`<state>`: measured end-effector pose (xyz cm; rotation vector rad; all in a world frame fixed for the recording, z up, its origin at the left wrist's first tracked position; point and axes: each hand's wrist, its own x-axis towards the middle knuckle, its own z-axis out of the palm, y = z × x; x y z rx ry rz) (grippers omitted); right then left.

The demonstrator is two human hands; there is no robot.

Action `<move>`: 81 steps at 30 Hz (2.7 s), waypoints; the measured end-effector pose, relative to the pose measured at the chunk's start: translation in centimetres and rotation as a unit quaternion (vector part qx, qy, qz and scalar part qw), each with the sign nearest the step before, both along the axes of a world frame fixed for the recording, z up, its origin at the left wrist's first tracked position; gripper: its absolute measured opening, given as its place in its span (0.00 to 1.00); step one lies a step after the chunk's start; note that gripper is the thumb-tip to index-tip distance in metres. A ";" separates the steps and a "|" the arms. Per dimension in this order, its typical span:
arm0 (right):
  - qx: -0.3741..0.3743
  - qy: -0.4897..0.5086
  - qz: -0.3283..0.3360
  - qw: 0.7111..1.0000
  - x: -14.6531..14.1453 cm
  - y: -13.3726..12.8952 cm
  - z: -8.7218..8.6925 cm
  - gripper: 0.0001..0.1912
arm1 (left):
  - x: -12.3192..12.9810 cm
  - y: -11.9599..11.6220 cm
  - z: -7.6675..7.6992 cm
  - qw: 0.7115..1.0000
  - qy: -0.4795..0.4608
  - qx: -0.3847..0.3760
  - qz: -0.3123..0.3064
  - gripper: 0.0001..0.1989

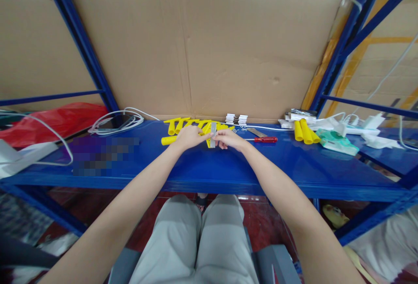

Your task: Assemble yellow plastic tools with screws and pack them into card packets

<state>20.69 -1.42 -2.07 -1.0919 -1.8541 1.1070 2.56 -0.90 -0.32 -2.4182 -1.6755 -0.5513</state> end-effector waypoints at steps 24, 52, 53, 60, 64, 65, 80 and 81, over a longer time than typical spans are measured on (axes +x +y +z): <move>-0.055 0.051 -0.130 0.989 0.4 0.5 0.5 0.11 | 0.3 -0.1 -0.6 0.987 -0.059 -0.023 -0.146 0.27; 0.009 -0.040 -0.278 0.960 2.7 2.0 0.4 0.06 | -0.1 0.0 -0.9 0.979 0.093 -0.004 -0.179 0.23; 0.049 -0.085 -0.304 0.948 2.8 2.5 0.3 0.06 | -0.4 0.1 -0.8 0.981 0.097 -0.005 -0.165 0.23; 0.125 -0.396 -0.291 0.862 2.6 5.5 0.4 0.14 | -1.4 0.5 -0.4 0.992 0.095 -0.008 -0.086 0.23; 0.092 -0.487 -0.283 0.821 1.5 5.8 0.8 0.16 | -1.3 0.4 -0.4 0.991 0.092 -0.018 -0.100 0.23; 0.095 -0.503 -0.282 0.812 1.2 5.8 0.9 0.17 | -1.2 0.3 -0.4 0.990 0.093 -0.023 -0.104 0.23; 0.135 -0.580 -0.269 0.757 -0.1 6.3 1.2 0.22 | -0.9 0.2 -0.2 0.985 0.095 -0.051 -0.131 0.22; 0.133 -0.582 -0.269 0.755 -0.1 6.3 1.2 0.22 | -0.9 0.3 -0.3 0.985 0.096 -0.052 -0.132 0.22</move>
